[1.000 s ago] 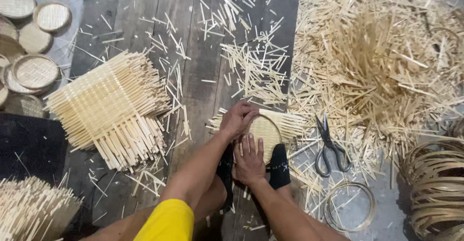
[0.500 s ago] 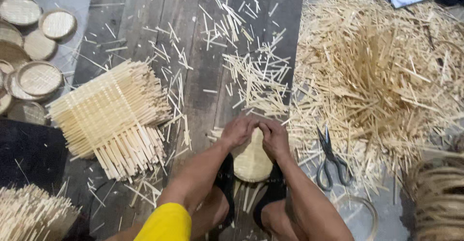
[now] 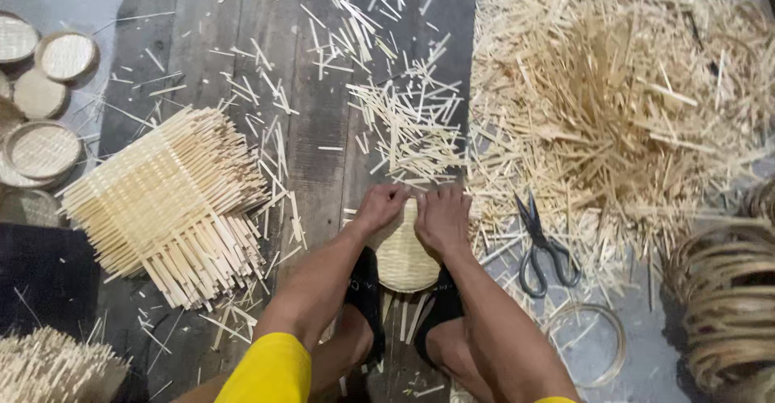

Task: The person sits on the floor and repeatedly places a circular bamboo frame onto a woven bamboo mat. They use scissors to trim the excess bamboo strips flush with the frame's edge, then remove the frame and set the finished piece aside. This process is repeated multiple times with new mats.

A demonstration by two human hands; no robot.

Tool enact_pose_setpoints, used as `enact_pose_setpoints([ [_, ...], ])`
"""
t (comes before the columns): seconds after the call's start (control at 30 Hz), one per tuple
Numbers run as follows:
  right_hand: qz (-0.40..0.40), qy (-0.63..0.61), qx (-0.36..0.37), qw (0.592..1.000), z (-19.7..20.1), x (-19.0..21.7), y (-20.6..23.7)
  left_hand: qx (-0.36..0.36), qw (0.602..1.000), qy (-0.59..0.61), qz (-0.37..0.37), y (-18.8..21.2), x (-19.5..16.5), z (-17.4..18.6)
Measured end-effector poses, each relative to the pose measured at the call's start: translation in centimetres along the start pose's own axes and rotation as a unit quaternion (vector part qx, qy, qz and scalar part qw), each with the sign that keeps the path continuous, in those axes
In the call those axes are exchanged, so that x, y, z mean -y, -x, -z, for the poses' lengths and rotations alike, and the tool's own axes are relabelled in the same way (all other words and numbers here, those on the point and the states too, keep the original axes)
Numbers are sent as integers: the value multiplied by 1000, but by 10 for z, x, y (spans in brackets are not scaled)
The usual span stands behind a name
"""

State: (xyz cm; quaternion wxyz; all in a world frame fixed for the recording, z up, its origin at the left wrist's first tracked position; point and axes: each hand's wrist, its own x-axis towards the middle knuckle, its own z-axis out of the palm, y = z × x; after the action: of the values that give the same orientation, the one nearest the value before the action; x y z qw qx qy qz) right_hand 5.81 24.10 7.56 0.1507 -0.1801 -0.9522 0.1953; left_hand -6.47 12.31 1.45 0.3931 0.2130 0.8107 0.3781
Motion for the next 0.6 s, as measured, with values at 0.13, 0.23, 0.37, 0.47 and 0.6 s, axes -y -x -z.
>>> enact_pose_setpoints([
  [0.13,-243,-76,264,930,-13,-9,-3,-16,999,-8,-31,-9,23,-14],
  [0.23,-259,-89,274,922,-25,-20,7,-18,998,-3,-60,-3,27,-18],
  [0.37,-236,-113,235,936,-10,-30,11,28,995,-23,-92,22,-9,0],
  [0.47,-472,-176,203,839,50,-56,20,107,990,74,61,50,-61,13],
  [0.6,-173,141,303,927,204,-130,31,-12,998,-42,-44,101,-122,31],
])
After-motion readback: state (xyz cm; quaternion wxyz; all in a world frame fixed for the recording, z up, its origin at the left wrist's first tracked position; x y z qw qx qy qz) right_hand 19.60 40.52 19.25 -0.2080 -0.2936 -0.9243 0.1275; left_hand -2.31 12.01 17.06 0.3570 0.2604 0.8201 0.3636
